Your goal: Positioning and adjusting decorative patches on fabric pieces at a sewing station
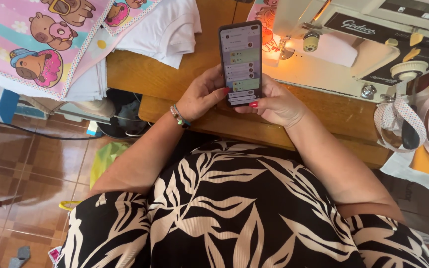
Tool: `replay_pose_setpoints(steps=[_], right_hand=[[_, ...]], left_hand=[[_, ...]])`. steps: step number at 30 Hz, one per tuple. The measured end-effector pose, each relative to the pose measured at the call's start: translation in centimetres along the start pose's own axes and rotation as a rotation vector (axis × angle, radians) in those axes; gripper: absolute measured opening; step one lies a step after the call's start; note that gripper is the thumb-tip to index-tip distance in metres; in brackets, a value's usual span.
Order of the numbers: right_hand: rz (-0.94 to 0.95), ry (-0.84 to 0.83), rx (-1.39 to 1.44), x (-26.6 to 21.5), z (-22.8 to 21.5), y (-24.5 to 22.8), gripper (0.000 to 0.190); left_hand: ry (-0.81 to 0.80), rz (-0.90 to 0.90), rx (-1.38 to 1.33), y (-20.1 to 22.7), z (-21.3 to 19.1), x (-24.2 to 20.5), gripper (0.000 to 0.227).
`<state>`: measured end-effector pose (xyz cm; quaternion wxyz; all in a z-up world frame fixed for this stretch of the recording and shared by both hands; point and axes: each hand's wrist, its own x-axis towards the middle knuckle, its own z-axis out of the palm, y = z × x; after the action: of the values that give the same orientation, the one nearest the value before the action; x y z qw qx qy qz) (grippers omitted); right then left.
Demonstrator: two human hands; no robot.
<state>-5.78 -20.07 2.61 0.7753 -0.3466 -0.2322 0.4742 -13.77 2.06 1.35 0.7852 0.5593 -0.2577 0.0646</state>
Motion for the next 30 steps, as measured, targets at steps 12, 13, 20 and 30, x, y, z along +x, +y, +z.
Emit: replay_pose_setpoints(steps=[12, 13, 20, 30], right_hand=[[-0.011, -0.056, -0.042, -0.2, -0.3, 0.1, 0.062], [-0.008, -0.058, -0.041, -0.3, -0.1, 0.0, 0.062], [-0.001, -0.068, -0.028, -0.3, -0.5, 0.1, 0.065], [0.004, -0.07, -0.017, -0.3, -0.9, 0.3, 0.065]], left_hand=[[-0.004, -0.006, 0.013, -0.1, 0.0, -0.4, 0.064], [-0.006, -0.008, 0.024, 0.0, 0.0, -0.4, 0.064], [-0.017, -0.011, 0.028, 0.1, 0.0, -0.3, 0.063], [-0.03, -0.01, 0.022, -0.3, -0.2, -0.4, 0.065]])
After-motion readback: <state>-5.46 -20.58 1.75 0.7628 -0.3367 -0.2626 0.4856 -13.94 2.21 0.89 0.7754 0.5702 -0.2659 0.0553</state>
